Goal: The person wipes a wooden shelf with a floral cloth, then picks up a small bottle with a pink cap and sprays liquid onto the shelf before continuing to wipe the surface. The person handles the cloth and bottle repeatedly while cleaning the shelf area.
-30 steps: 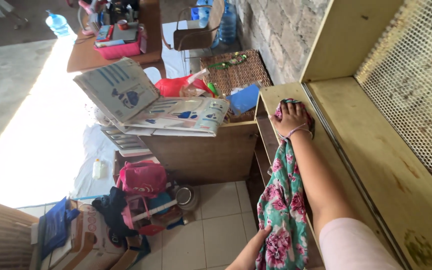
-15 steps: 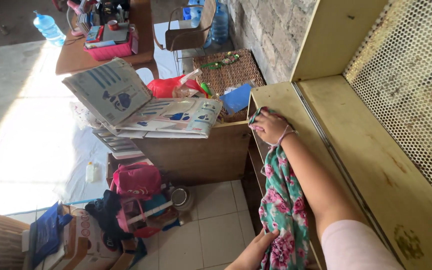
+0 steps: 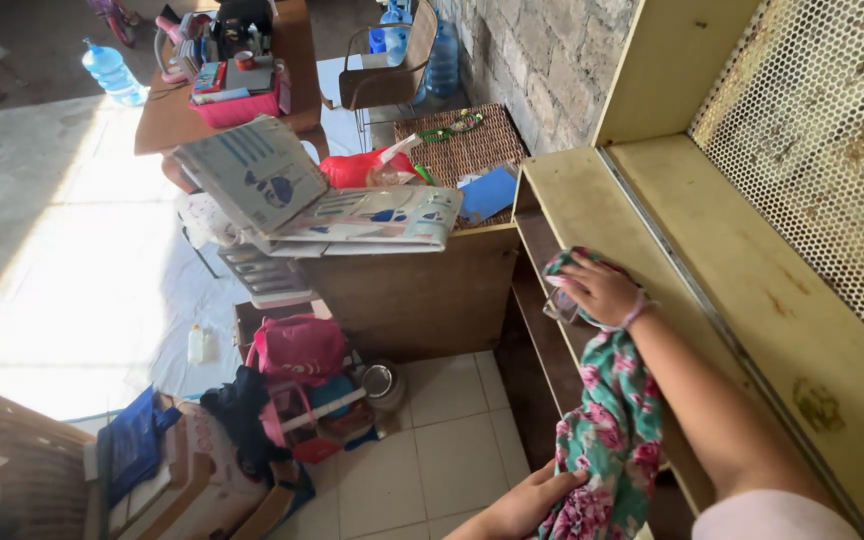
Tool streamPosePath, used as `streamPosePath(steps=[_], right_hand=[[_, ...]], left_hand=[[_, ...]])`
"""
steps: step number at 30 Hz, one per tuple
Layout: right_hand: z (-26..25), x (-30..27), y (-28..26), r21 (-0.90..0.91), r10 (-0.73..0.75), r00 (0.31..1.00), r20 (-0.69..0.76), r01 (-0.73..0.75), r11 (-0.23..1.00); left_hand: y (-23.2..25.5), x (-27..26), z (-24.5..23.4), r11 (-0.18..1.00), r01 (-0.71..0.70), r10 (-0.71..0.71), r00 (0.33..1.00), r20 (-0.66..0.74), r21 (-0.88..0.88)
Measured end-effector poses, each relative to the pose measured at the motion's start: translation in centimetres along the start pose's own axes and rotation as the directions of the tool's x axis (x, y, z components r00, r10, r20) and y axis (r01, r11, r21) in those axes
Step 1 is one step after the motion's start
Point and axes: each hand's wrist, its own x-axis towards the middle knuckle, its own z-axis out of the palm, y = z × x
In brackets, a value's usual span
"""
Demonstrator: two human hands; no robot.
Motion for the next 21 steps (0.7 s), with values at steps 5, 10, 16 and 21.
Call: streamPosePath(steps=[5,10,16,21], right_hand=[[-0.9,-5.8,-1.3,0.109,0.046,0.979,-0.198,-0.025,0.994],[-1.5,-12.0,-3.7,0.208,0.479,0.854,-0.203,-0.441,0.873],[1.1,-17.8,-2.3,-0.254,0.147,0.897,-0.417,-0.27,0.929],[-1.0,-21.4,-7.3,-0.115,0.773,0.634,-0.028,-0.77,0.628]], left_hand=[[-0.8,-4.7,0.5,0.986,0.066,-0.073,0.997,0.04,0.152],[-3.9,-7.4,0.5,0.966,0.071,-0.075,0.997,0.007,0.249],[-5.3,-11.5,0.6,0.935,0.028,-0.053,0.997,0.061,0.353],[-6.1,-14.3,0.4,0.904,0.19,-0.199,0.98,-0.017,0.382]])
